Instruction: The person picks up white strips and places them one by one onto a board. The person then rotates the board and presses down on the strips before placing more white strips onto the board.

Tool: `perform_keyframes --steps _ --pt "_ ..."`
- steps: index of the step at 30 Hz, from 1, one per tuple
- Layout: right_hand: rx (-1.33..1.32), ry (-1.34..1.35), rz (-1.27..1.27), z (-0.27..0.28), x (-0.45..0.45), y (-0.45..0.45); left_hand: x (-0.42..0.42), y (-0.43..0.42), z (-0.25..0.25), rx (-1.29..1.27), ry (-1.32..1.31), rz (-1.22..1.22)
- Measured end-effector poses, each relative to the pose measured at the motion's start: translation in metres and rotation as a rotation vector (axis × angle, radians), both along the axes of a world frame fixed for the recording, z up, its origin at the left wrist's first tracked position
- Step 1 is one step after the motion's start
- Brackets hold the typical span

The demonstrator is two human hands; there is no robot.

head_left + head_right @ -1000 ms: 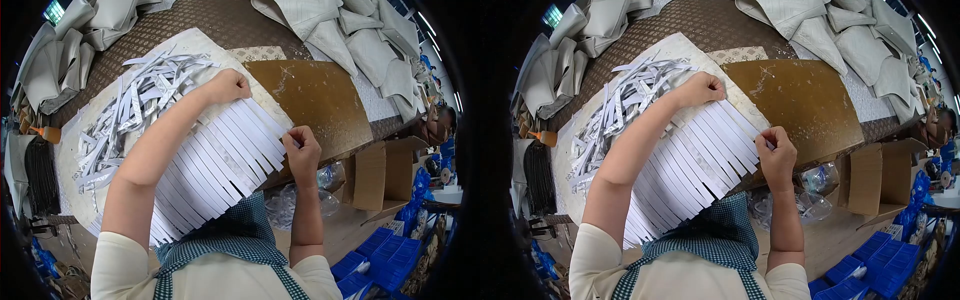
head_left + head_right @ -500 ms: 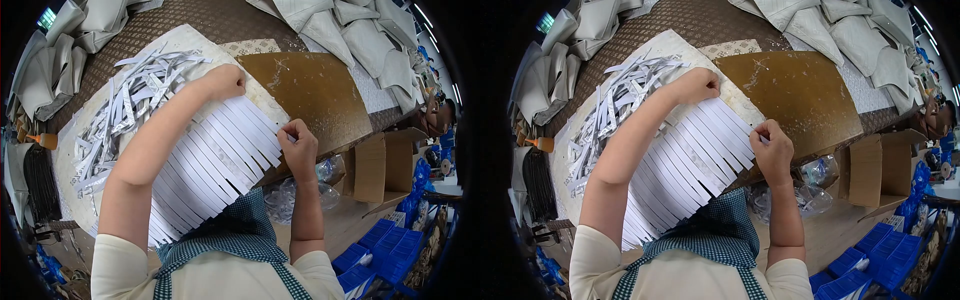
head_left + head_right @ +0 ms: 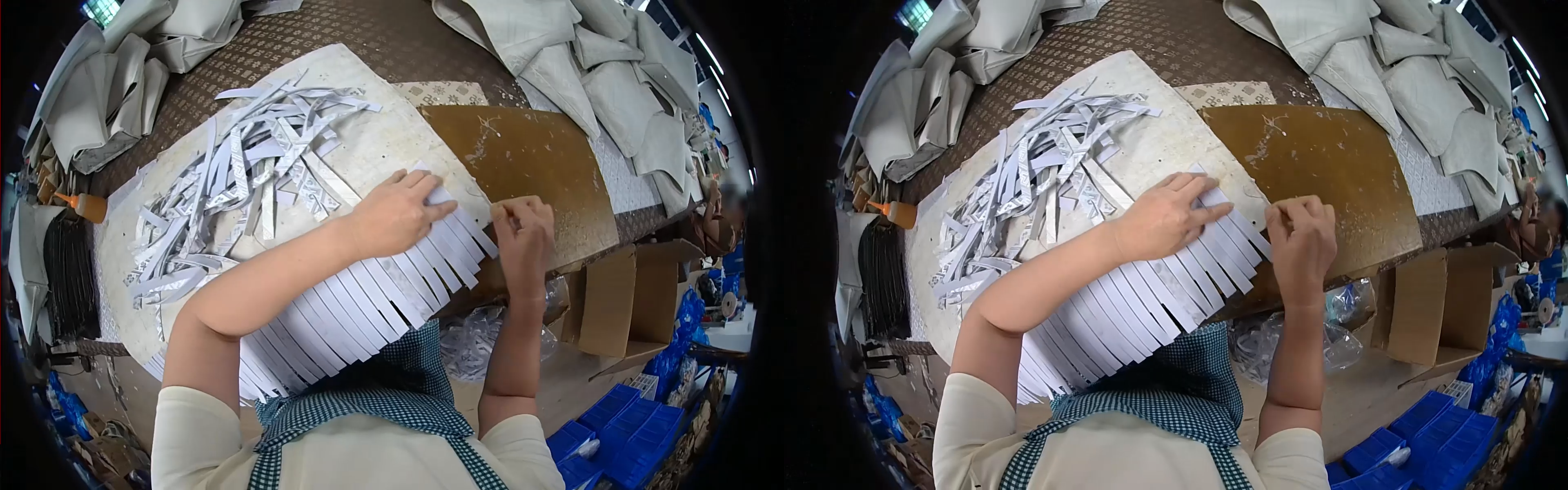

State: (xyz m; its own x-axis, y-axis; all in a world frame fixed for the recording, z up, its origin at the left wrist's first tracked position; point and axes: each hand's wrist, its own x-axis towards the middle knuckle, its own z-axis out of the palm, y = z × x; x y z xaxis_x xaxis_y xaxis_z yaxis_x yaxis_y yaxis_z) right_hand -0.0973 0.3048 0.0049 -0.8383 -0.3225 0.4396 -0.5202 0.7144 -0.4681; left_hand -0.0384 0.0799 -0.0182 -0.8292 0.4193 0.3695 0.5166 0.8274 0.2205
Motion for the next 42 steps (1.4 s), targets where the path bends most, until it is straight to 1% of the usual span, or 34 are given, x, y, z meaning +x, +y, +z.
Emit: perform_keyframes --steps 1,3,4,5,8,11,12,14,15,17,19,21,22,25,26,27,28,30,31,34,38,41,42 --pt "-0.010 0.017 0.038 0.012 -0.007 -0.014 0.002 0.000 -0.002 0.044 0.004 -0.002" --pt "-0.151 0.012 0.257 0.024 -0.023 -0.052 0.005 -0.002 -0.010 0.077 -0.055 0.002" --pt "-0.189 -0.076 0.365 0.025 -0.030 -0.075 0.008 -0.002 -0.011 0.100 -0.078 -0.003" --pt "-0.144 -0.029 0.454 0.023 -0.040 -0.099 0.011 -0.003 -0.005 0.103 -0.198 0.003" --pt "-0.065 0.029 0.642 0.006 -0.064 -0.173 0.018 -0.010 -0.010 0.142 -0.233 -0.030" --pt "0.026 0.154 0.745 -0.011 -0.075 -0.216 0.036 -0.015 0.002 0.285 -0.261 -0.105" --pt "0.072 0.196 0.767 -0.014 -0.076 -0.225 0.043 -0.018 0.006 0.332 -0.193 -0.129" --pt "0.095 0.177 0.747 -0.021 -0.081 -0.225 0.051 -0.030 0.015 0.361 -0.087 -0.040" --pt "0.110 0.166 0.735 -0.019 -0.081 -0.222 0.055 -0.039 0.026 0.326 -0.007 0.064" --pt "0.030 0.158 0.703 -0.010 -0.077 -0.203 0.057 -0.062 0.039 0.140 0.239 0.316" --pt "-0.035 0.145 0.715 0.004 -0.069 -0.175 0.052 -0.081 0.047 0.023 0.333 0.501" --pt "-0.075 0.099 0.692 0.018 -0.060 -0.145 0.043 -0.102 0.036 0.124 0.267 0.426" --pt "-0.092 0.106 0.665 0.023 -0.057 -0.128 0.043 -0.097 0.036 0.304 0.084 0.490" --pt "-0.204 -0.218 0.548 0.034 -0.045 -0.077 0.029 -0.085 0.033 0.498 -0.093 0.415" --pt "-0.314 -0.280 0.516 0.029 -0.042 -0.063 0.024 -0.074 0.035 0.606 -0.173 0.388" --pt "-0.322 -0.329 0.465 0.030 -0.037 -0.050 0.019 -0.064 0.038 0.711 -0.253 0.362" --pt "-0.333 -0.376 0.413 0.032 -0.031 -0.039 0.014 -0.056 0.039 0.886 -0.319 0.293" --pt "-0.363 -0.419 0.345 0.030 -0.027 -0.018 0.007 -0.040 0.046 1.049 -0.432 0.278" --pt "-0.366 -0.415 0.328 0.027 -0.027 -0.010 0.003 -0.035 0.044 1.052 -0.416 0.218" --pt "-0.380 -0.404 0.259 0.020 -0.023 0.008 -0.006 -0.020 0.048 1.132 -0.444 0.199" --pt "-0.397 -0.382 0.147 0.013 -0.016 0.011 -0.010 -0.013 0.054 1.395 -0.525 0.147" --pt "-0.412 -0.412 0.137 0.012 -0.009 0.010 -0.021 -0.014 0.042 1.273 -0.508 0.247" --pt "-0.415 -0.429 0.147 0.012 -0.008 0.010 -0.026 -0.016 0.040 1.268 -0.504 0.278"
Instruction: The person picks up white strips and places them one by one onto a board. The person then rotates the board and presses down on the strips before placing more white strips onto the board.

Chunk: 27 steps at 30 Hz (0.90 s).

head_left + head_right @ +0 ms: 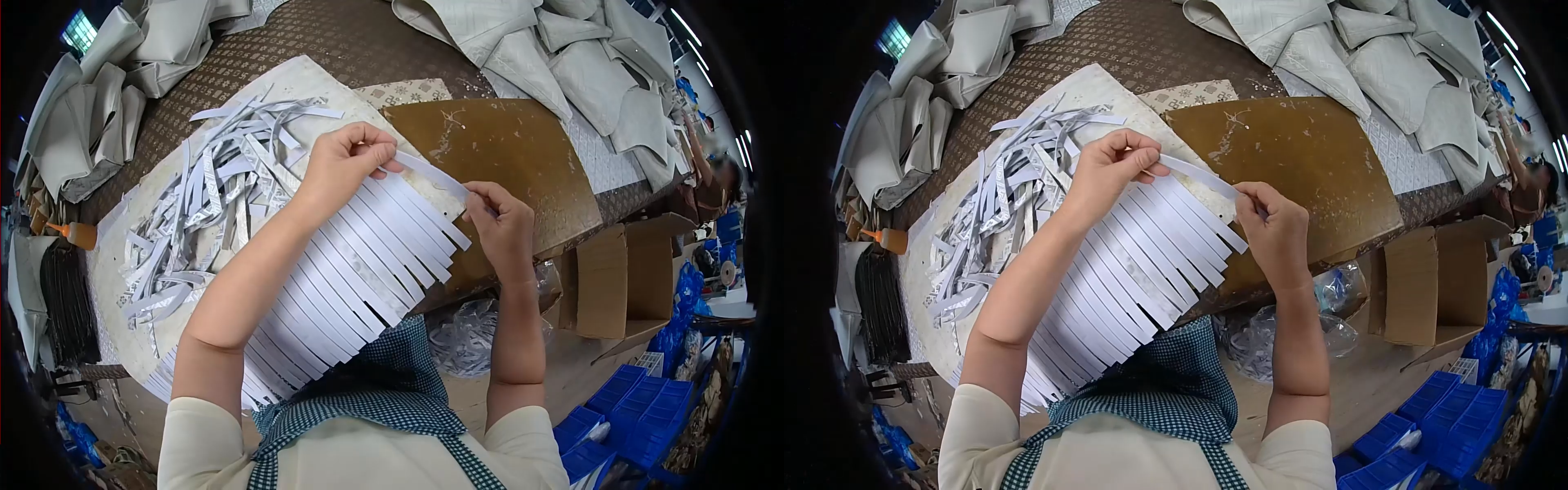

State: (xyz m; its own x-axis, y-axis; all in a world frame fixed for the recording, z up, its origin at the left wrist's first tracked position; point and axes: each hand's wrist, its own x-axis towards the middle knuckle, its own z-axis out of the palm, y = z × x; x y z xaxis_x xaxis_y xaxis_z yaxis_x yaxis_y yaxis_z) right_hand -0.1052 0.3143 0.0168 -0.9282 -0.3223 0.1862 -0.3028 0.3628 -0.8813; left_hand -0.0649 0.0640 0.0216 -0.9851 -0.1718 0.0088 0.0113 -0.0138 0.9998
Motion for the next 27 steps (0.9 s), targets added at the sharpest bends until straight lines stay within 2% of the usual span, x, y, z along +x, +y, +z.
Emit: perform_keyframes --steps 3,6,9,13,15,18,27 --pt "0.062 0.164 0.013 -0.002 0.001 0.003 -0.023 -0.012 -0.008 -0.100 -0.053 0.027" --pt "-0.014 -0.065 -0.039 -0.009 0.005 0.003 -0.047 -0.026 -0.024 -0.347 -0.130 -0.057" --pt "0.004 -0.077 -0.040 -0.020 0.005 0.005 -0.060 -0.026 -0.033 -0.567 -0.094 -0.125" --pt "-0.096 -0.074 -0.067 -0.022 0.004 0.008 -0.061 -0.024 -0.028 -0.547 -0.060 -0.115" --pt "-0.209 -0.100 -0.028 -0.023 0.003 0.005 -0.057 -0.021 -0.020 -0.386 -0.032 -0.092" --pt "0.103 -0.095 0.041 -0.012 0.003 0.008 -0.045 -0.022 -0.006 -0.274 -0.014 -0.064" --pt "0.295 0.129 0.136 -0.029 -0.006 -0.003 -0.012 -0.035 -0.012 -0.138 -0.026 0.039"
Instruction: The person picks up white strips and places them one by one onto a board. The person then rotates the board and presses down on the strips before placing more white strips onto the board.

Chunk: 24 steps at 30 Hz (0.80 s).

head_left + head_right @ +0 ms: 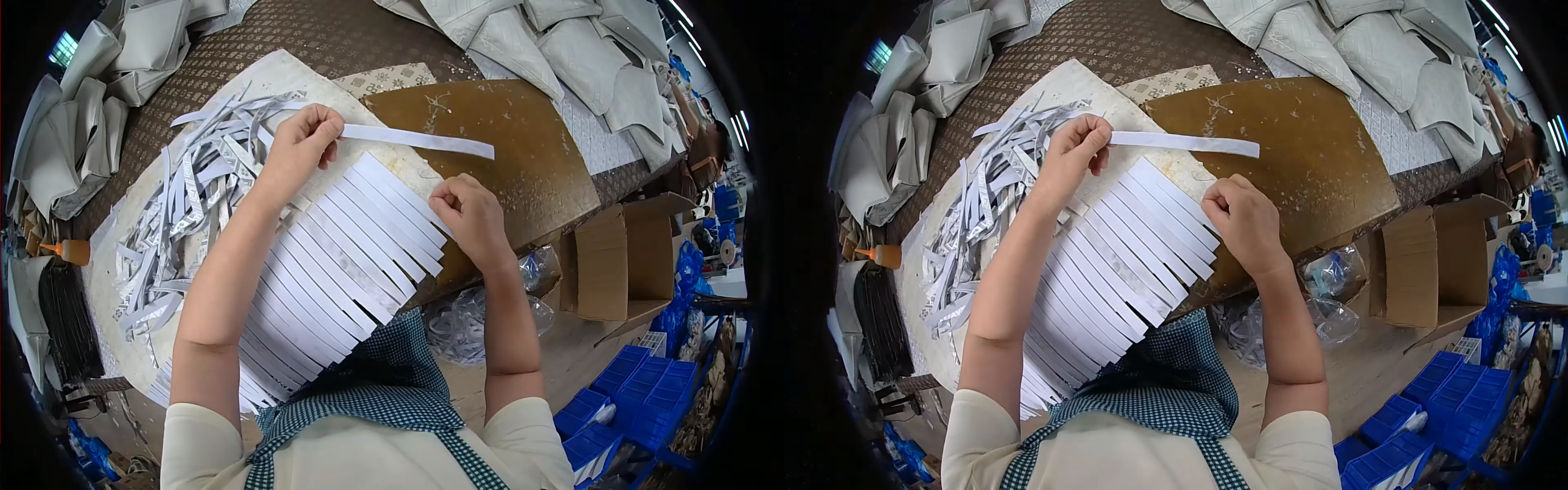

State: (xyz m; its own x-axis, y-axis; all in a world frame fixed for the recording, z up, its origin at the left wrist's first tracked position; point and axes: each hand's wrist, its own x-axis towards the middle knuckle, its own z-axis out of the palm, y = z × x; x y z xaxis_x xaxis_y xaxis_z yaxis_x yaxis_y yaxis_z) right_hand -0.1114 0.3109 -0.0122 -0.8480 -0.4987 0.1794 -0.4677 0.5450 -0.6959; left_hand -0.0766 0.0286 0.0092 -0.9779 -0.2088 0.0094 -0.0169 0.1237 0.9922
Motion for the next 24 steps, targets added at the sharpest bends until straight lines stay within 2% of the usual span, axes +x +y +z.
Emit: perform_keyframes --steps 3,15,18,21,24 --pt "0.037 0.012 0.026 0.001 -0.001 0.002 0.008 0.000 -0.002 0.038 -0.021 0.023" --pt "0.423 0.438 0.128 -0.007 -0.001 -0.007 0.032 -0.010 -0.005 0.093 -0.022 0.039" --pt "0.472 0.421 0.155 -0.006 -0.003 -0.007 0.036 -0.014 -0.005 0.096 -0.006 0.046" --pt "0.460 0.411 0.150 -0.009 -0.004 -0.007 0.041 -0.017 -0.006 0.100 0.015 0.066" --pt "0.231 0.381 0.138 -0.010 -0.014 0.002 0.045 -0.021 -0.007 0.106 0.023 0.086"
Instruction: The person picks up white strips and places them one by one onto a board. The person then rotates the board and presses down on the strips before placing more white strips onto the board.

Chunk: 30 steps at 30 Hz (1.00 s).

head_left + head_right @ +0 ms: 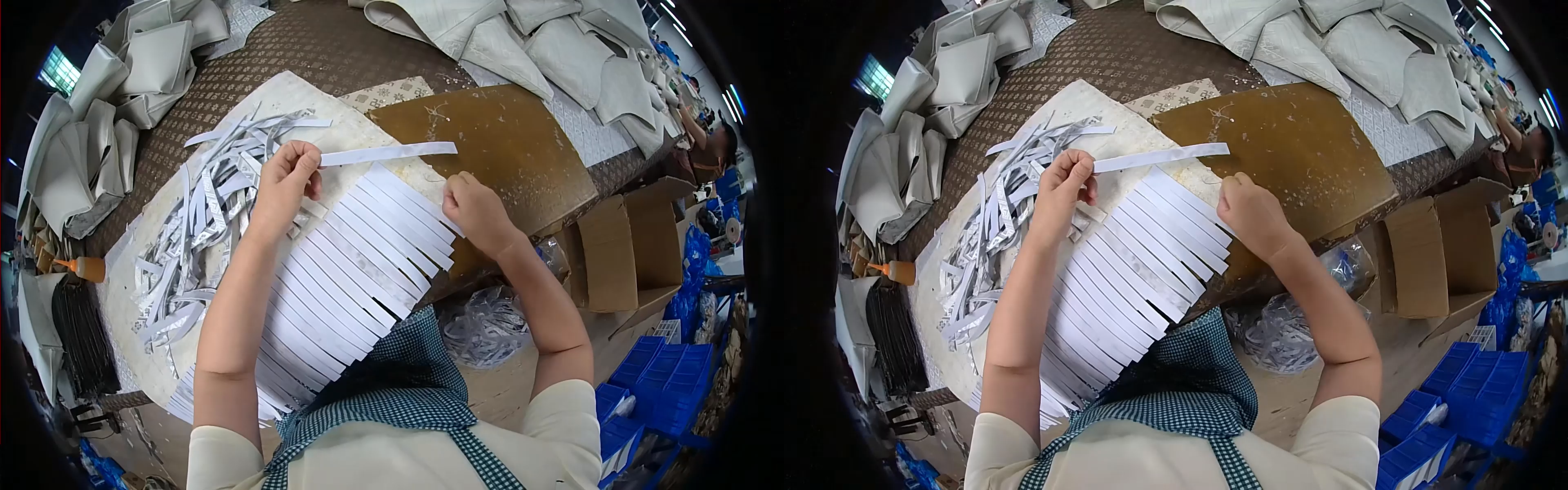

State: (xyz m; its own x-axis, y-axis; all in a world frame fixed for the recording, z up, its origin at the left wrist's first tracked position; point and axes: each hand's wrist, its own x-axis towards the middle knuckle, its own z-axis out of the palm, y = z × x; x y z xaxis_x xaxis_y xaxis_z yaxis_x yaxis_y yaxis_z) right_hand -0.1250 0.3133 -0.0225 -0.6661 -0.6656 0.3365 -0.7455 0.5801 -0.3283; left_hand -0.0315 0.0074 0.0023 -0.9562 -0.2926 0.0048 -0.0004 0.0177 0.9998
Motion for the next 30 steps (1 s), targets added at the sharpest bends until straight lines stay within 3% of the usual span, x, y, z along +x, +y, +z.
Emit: perform_keyframes --steps 3,6,7,9,10,13,16,21,28,30 --pt "-0.458 -0.590 -0.070 0.015 0.007 0.029 0.000 -0.002 -0.002 0.007 0.004 -0.015" --pt "-0.714 -0.765 -0.249 0.038 0.043 0.061 -0.001 0.003 0.001 0.006 0.002 -0.050" --pt "-0.760 -0.804 -0.285 0.040 0.054 0.072 -0.004 0.005 0.001 0.003 0.002 -0.075" --pt "-0.517 -0.927 -0.321 0.043 0.072 0.104 -0.010 0.012 0.003 -0.005 0.005 -0.127" --pt "-0.370 -0.905 -0.395 0.044 0.079 0.114 -0.012 0.021 0.009 0.005 0.004 -0.127" --pt "-0.289 -0.573 -0.462 0.031 0.084 0.129 -0.023 0.034 0.009 0.011 -0.005 -0.199" --pt "-0.563 -0.378 -0.419 0.033 0.069 0.113 -0.032 0.046 0.013 -0.027 -0.019 -0.246" --pt "-0.741 -0.356 -0.140 0.030 0.046 0.056 -0.041 0.054 0.019 -0.051 -0.034 -0.325" --pt "-0.734 -0.556 -0.246 0.010 0.036 0.022 -0.063 0.039 0.012 -0.145 -0.060 -0.224" --pt "-0.561 -0.495 -0.307 0.011 0.029 0.018 -0.065 0.033 0.014 -0.082 -0.025 -0.178"
